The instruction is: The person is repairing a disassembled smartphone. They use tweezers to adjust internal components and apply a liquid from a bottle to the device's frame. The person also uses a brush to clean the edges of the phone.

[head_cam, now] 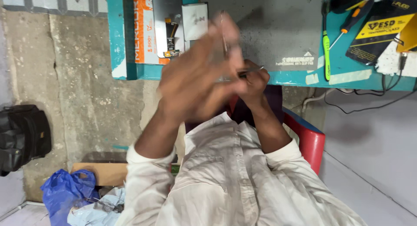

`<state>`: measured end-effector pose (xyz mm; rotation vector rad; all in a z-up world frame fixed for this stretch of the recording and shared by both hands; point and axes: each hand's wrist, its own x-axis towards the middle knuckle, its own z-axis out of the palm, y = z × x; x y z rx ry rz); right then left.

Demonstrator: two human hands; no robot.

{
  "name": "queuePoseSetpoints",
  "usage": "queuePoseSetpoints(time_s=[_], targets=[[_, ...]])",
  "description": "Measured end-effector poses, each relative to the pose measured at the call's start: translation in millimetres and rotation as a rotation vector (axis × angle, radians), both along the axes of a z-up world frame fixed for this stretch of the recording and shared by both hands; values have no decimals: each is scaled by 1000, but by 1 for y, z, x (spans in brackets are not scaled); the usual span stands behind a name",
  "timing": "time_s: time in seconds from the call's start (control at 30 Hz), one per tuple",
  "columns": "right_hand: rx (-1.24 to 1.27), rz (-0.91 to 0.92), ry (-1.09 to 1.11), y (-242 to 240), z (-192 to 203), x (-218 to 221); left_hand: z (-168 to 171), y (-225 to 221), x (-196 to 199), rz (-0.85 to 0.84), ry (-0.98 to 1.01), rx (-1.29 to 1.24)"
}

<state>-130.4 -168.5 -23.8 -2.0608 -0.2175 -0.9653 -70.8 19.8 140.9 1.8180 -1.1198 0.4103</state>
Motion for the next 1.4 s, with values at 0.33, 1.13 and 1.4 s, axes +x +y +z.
queuePoseSetpoints(time_s=[0.33, 1.13, 1.4], targets=[[71, 21, 96, 17, 13, 5, -93, -2, 50, -172, 556, 76], [523, -21, 558, -21, 11, 60, -96, -5, 58, -260, 652, 67], [525, -42, 545, -20, 10, 61, -102, -5, 60, -246, 631, 75]])
